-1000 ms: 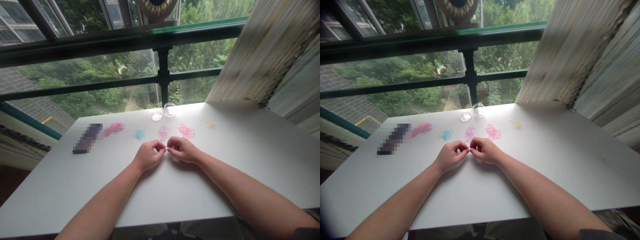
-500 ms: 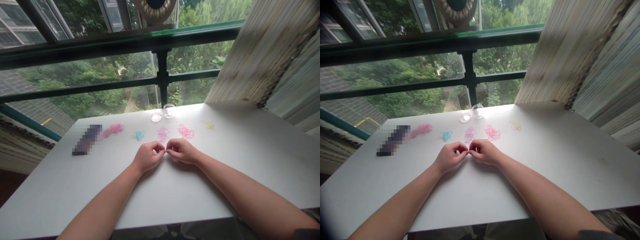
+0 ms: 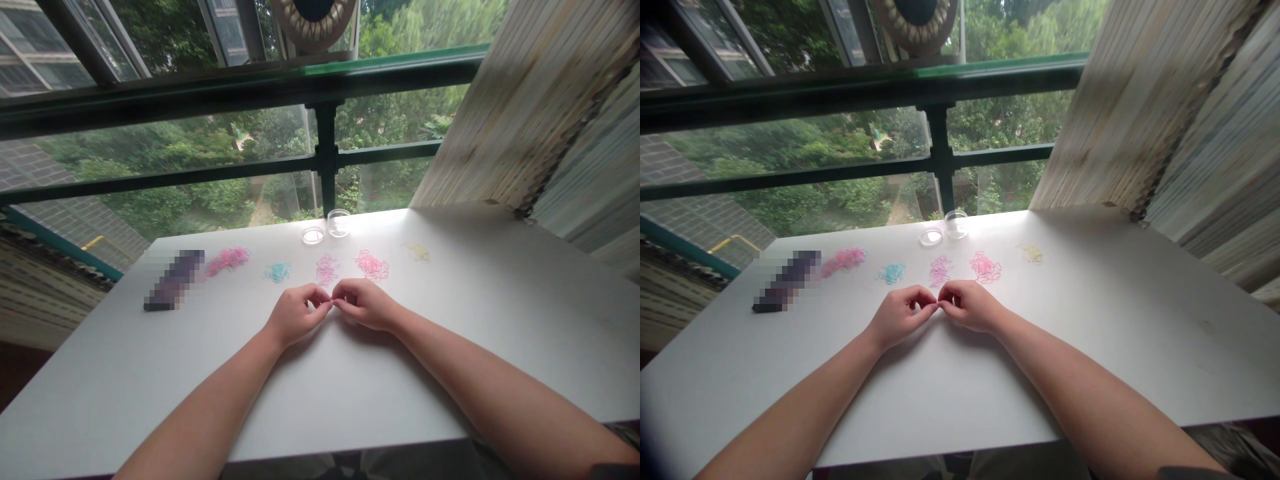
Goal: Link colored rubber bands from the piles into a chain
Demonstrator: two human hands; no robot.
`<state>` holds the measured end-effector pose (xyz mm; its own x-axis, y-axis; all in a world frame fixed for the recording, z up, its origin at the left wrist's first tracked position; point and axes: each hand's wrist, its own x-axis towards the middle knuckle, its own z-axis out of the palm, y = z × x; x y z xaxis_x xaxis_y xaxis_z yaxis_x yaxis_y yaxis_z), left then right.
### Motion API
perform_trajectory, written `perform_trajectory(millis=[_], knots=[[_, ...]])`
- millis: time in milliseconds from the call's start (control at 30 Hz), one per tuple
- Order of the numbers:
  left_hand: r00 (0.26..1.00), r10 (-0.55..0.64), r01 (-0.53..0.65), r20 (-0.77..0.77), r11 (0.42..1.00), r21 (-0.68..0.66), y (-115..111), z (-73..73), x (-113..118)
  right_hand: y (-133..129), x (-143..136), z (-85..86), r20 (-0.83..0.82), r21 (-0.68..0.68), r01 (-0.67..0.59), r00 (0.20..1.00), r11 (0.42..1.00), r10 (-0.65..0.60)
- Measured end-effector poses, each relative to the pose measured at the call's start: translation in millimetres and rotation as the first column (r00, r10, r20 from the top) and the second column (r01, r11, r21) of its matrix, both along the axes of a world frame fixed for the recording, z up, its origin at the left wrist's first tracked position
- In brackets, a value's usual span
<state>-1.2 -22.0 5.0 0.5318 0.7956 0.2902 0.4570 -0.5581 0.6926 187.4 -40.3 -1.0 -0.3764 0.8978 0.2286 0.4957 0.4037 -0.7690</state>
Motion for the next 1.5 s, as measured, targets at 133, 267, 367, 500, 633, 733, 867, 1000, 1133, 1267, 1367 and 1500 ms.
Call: perform_trajectory(millis=[133, 267, 367, 500, 633, 733, 867, 1000, 1133, 1267, 1367, 1500], knots=[[1.000, -0.002, 0.003, 0.023, 1.000, -0.006, 0, 0.2, 0, 1, 0, 1.3, 0.013, 0.009, 0.001, 1.000, 1.000, -0.001], [0.999, 0.011, -0.011, 0.038, 1.000, -0.004, 1, -0.1, -1, 1, 0, 1.2, 0.010, 0.007, 0.004, 1.000, 1.000, -0.004], [0.999, 0.028, -0.028, 0.044, 1.000, -0.002, 2, -1.0, -2, 0, 1, -0.4, -0.007, -0.006, 0.003, 1.000, 1.000, -0.003], [0.998, 0.034, -0.034, 0.053, 0.999, -0.004, 1, -1.0, -2, 1, 2, -2.2, -0.020, -0.016, 0.010, 1.000, 1.000, -0.010], [0.998, 0.037, -0.037, 0.051, 0.999, -0.001, 0, 0.3, -1, 0, 2, -1.1, -0.028, -0.011, 0.017, 0.999, 1.000, -0.017], [0.999, 0.037, -0.037, 0.033, 0.999, -0.005, 0, 0.8, -2, 0, 1, 0.4, -0.021, 0.002, 0.032, 0.999, 0.999, -0.032], [0.999, 0.035, -0.034, 0.006, 0.999, -0.014, 1, 0.7, -3, 2, 3, 0.7, 0.036, 0.042, 0.140, 0.989, 0.989, -0.142], [1.000, 0.026, -0.026, -0.018, 0.999, -0.033, 1, 1.1, -3, 7, 5, -0.5, 0.132, 0.087, 0.296, 0.943, 0.951, -0.306], [0.999, 0.003, -0.005, -0.037, 0.999, -0.053, 0, 2.0, -2, 12, 6, -1.7, 0.207, 0.105, 0.355, 0.906, 0.929, -0.370], [0.999, -0.007, 0.004, -0.047, 0.998, -0.057, 0, 2.2, -2, 16, 2, -3.2, 0.276, 0.139, 0.381, 0.872, 0.914, -0.405], [0.999, -0.011, 0.008, -0.053, 0.998, -0.054, 1, 1.9, -3, 18, 0, -4.9, 0.330, 0.170, 0.386, 0.845, 0.907, -0.421], [0.999, -0.006, 0.003, -0.051, 0.998, -0.056, 1, 1.5, -2, 18, -2, -6.5, 0.380, 0.205, 0.367, 0.824, 0.907, -0.420]])
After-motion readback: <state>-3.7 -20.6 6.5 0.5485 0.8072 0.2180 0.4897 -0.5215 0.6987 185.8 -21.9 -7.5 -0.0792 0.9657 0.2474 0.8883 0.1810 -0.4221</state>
